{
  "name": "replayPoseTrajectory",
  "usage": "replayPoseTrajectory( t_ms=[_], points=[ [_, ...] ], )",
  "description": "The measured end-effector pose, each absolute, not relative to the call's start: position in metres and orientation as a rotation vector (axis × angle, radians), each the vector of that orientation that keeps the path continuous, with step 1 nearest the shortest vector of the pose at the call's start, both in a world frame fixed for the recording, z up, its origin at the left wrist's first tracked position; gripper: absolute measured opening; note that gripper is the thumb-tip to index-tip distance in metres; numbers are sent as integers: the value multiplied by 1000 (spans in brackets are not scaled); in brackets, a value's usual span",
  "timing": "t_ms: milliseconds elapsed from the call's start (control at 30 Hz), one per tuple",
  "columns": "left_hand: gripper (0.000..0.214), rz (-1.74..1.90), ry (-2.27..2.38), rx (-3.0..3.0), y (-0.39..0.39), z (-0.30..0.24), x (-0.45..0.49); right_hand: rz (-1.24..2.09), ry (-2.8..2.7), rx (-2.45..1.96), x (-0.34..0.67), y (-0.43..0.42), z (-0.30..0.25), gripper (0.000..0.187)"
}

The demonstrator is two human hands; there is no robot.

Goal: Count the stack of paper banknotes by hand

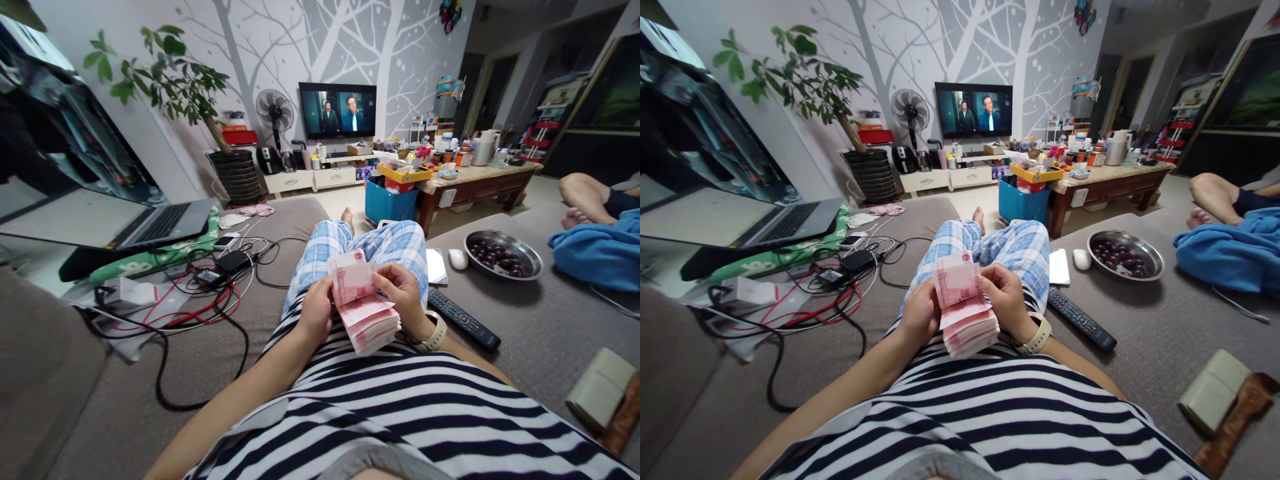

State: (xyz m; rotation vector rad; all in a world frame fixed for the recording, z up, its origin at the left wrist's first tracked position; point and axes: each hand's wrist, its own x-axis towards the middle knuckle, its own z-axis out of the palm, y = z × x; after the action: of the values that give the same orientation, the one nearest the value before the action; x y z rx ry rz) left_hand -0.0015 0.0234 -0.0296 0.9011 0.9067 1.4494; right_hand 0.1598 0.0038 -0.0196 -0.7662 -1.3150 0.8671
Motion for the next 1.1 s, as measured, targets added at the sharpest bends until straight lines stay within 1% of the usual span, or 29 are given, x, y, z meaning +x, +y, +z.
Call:
replayPoseTrajectory(
  t_ms=[367, 767, 1100],
  points=[
    [19, 1465, 940, 861, 22, -28, 0, 857, -1330, -769, 160, 4, -21, 25],
    [23, 1473, 910, 871, 23, -31, -1, 887, -1326, -768, 159, 3, -19, 28],
    [27, 1446, 921, 887, 24, -30, -3, 920, -1301, -746, 158, 2, -14, 24]
  ],
)
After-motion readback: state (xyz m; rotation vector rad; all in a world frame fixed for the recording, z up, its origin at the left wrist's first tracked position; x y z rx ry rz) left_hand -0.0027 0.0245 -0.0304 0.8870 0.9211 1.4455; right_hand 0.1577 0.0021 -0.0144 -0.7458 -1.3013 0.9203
